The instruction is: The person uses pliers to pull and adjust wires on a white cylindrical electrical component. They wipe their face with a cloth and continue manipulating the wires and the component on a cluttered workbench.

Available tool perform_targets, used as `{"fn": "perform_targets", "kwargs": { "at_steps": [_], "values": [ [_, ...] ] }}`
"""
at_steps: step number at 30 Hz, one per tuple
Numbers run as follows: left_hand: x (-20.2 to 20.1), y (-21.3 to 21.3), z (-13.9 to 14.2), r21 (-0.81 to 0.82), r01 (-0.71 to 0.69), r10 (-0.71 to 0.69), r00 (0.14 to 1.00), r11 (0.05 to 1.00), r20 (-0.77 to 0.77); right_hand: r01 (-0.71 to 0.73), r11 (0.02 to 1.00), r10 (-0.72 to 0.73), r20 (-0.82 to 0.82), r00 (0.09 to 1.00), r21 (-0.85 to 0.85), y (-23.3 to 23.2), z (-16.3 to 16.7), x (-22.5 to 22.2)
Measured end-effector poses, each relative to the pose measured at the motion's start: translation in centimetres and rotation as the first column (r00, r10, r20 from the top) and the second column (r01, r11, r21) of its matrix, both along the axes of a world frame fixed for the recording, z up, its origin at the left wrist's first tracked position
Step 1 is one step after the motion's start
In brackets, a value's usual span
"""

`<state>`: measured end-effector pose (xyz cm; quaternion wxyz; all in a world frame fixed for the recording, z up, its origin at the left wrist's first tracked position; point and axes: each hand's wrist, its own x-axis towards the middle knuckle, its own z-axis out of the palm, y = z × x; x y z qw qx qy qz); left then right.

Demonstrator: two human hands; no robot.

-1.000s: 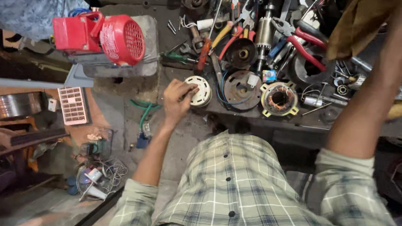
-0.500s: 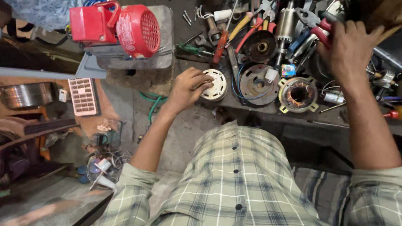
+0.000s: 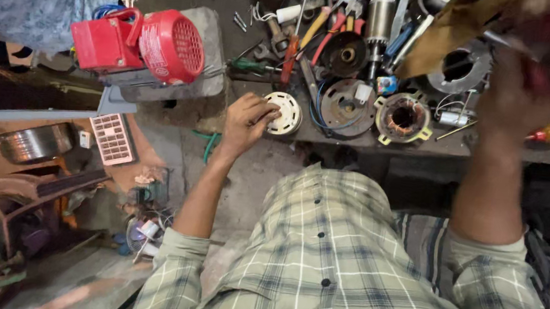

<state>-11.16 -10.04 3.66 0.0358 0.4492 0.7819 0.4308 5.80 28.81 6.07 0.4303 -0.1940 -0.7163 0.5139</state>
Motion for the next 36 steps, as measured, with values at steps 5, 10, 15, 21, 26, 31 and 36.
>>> {"fn": "perform_targets", "kwargs": {
  "at_steps": [5,10,15,21,26,31,36],
  "values": [
    [-0.2,0.3,0.2,-0.017,-0.077,0.077,0.996,0.997,0.054,-0.422,0.869,0.476,0.207,0.855,-0.258,-11.1,-5.9,2.0],
    [-0.6,-0.1,0.3,-0.048,-0.003,0.008,0.995,0.999,0.103,-0.373,0.925,0.239,0.649,0.723,0.074,-18.5,-8.9,1.9],
    [-0.9,-0.5,0.3,-0.065,0.075,-0.068,0.992,0.995,0.111,-0.369,0.907,0.248,0.449,0.859,0.204,-19.4,-8.8,2.2],
    [-1.3,-0.3,-0.1,-0.066,0.090,-0.084,0.993,0.994,0.084,-0.531,0.819,0.208,0.751,0.626,0.216,-19.3,-9.2,2.7],
    [-1.1,-0.2,-0.6,-0.023,0.049,-0.048,0.998,0.999,0.038,-0.344,0.910,0.191,0.500,0.844,0.233,-19.3,-9.5,2.8],
    [-0.9,0.5,-1.2,0.041,-0.035,0.031,0.996,0.999,0.086,-0.508,0.847,0.232,0.750,0.620,0.157,-19.1,-8.4,2.3],
    [1.0,1.0,-2.1,0.034,-0.187,0.185,0.982,0.982,0.046,-0.427,0.882,0.186,0.687,0.702,0.198,-18.3,-6.4,2.7]
  ]
}}
